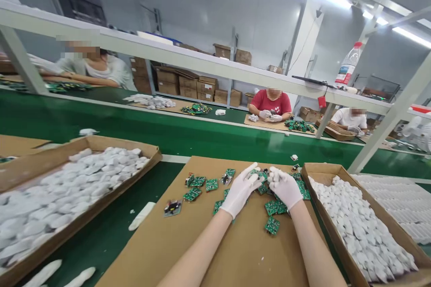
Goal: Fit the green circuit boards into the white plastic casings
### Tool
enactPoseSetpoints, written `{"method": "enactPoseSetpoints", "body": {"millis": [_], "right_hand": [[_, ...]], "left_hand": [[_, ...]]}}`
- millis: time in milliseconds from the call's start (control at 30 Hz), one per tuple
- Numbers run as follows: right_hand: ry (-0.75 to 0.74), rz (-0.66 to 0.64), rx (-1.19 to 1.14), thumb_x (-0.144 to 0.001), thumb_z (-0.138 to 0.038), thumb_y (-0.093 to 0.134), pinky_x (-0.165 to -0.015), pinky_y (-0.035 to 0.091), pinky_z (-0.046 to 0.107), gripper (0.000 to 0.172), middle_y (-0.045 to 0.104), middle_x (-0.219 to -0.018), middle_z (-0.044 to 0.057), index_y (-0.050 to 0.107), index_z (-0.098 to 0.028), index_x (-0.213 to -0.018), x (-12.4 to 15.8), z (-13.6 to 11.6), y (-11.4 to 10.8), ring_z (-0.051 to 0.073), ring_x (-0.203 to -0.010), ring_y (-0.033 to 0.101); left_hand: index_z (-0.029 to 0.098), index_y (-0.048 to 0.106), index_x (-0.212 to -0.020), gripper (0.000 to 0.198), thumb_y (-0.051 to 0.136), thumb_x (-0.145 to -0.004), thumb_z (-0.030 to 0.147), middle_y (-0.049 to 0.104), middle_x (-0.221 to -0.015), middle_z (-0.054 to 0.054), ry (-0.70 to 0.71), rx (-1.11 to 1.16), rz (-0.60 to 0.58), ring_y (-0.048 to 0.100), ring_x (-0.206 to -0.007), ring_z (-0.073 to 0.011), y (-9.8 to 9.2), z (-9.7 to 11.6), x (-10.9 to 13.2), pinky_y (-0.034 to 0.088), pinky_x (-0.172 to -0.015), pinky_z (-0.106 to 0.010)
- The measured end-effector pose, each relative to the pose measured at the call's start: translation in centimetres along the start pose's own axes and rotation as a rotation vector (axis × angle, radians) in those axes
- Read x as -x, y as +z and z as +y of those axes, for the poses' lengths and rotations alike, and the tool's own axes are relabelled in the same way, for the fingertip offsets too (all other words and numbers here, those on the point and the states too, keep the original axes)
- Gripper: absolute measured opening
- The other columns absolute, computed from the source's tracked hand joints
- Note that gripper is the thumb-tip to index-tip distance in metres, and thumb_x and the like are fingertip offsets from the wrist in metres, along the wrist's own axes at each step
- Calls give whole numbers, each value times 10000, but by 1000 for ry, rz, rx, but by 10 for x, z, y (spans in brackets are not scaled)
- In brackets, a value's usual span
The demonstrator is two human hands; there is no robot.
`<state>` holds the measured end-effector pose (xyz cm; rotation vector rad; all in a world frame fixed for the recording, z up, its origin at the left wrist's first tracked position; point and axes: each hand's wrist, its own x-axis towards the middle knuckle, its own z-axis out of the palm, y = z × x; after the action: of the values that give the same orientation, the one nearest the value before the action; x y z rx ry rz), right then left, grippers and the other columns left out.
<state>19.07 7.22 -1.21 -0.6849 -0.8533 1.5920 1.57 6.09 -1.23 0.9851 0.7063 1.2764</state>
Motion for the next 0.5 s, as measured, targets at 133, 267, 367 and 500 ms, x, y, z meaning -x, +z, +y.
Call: {"method": "enactPoseSetpoints", "body": {"millis": [133, 267, 367, 500], "right_hand": [[-26, 67, 0, -736, -221, 706, -446, 340, 162, 209, 585, -727, 0, 687, -156, -934, 6, 5, -5, 66, -554, 477], [-41, 115, 70, -750, -396, 741, -357, 210, 153, 285, 536, -600, -44, 699, -147, -881, 14, 6, 4, 19, -397, 301], [-2, 91, 142, -775, -528, 709, -315, 128, 171, 394, 421, -433, -82, 685, -134, -762, 21, 13, 20, 21, -320, 216], [77, 68, 184, -733, -558, 747, -294, 94, 172, 461, 494, -401, -41, 619, -131, -617, 26, 24, 35, 24, -275, 263]], "left_hand": [[208, 607, -1285, 569, 733, -737, 300, 697, -1006, -65, -3, -44, 32, 655, -820, -139, 2, 3, 0, 528, -793, -278], [159, 737, -901, 275, 757, -714, 360, 574, -533, 45, -11, -130, 106, 460, -490, -81, -3, -3, -3, 365, -503, -207], [159, 585, -523, 367, 780, -676, 430, 455, -404, 64, -17, -162, 137, 370, -427, -72, -4, -10, -2, 263, -453, -219], [164, 560, -576, 408, 752, -683, 507, 573, -511, 17, -89, -112, 71, 489, -489, -105, 2, -14, 2, 352, -493, -220]]}}
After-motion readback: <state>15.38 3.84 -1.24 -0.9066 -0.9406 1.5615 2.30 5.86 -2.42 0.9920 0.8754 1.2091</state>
